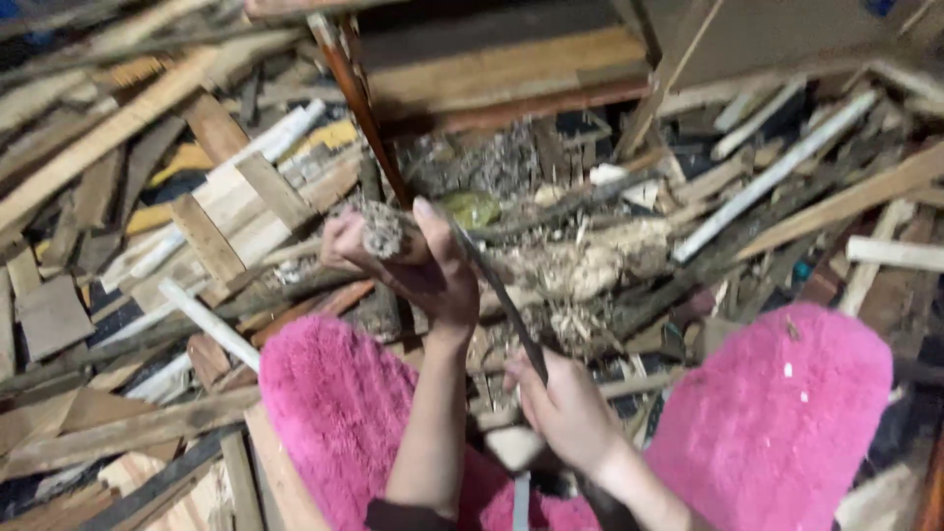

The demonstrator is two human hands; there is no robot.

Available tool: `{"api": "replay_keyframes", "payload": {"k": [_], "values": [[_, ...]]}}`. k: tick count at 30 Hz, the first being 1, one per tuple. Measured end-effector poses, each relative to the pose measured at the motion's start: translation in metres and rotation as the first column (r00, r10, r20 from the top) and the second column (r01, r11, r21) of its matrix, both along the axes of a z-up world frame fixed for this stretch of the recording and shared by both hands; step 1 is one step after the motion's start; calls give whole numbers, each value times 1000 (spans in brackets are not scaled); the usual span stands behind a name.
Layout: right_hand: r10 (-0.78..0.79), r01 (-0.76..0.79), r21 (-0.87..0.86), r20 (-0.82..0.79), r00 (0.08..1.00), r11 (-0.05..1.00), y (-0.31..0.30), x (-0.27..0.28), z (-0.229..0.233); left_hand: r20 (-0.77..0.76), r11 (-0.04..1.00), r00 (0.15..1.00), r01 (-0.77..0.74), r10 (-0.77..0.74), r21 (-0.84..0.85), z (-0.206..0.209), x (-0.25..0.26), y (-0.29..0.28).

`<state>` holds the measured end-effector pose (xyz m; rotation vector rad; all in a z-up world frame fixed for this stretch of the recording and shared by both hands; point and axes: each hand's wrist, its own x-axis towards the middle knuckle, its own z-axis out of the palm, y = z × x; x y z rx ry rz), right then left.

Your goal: Sawing a wooden branch using a hand saw in a workshop

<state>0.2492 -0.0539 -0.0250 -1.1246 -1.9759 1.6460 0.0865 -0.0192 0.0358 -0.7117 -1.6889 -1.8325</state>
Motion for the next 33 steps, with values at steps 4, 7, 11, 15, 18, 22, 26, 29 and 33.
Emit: {"api": "replay_keyframes", "payload": {"k": [4, 7, 11, 15, 18, 22, 26, 29, 33], "values": [[7, -9, 81, 28, 1000, 997, 27, -9, -45, -55, 990, 997, 52, -45, 130, -22, -19, 12], [-34, 34, 43, -1, 999, 998, 41, -15, -86, -23, 980, 997, 71, -68, 184, -36, -34, 18], [52, -55, 25, 76, 996, 998, 30, -12, -48, 15, 974, 999, 46, -50, 222, -23, -24, 19], [46, -46, 56, -10, 999, 997, 29, -14, -61, 0, 966, 998, 66, -68, 251, -32, -34, 22], [-27, 7, 105, 192, 981, 994, 57, -17, -138, -12, 970, 999, 40, -38, 241, -16, -28, 13], [-62, 63, 0, 206, 977, 998, 53, -26, -109, 27, 971, 999, -34, 28, 237, -23, -39, 21], [13, -28, 79, 191, 982, 996, 25, -29, -42, -5, 946, 997, -68, 74, 316, -36, -53, 29], [-45, 12, 148, 221, 974, 989, 47, -26, -120, 20, 941, 1000, -27, 22, 337, -11, -32, 22], [-84, 84, 8, 194, 977, 996, 70, -31, -157, -65, 910, 993, 118, -100, 398, -8, -38, 29]]}}
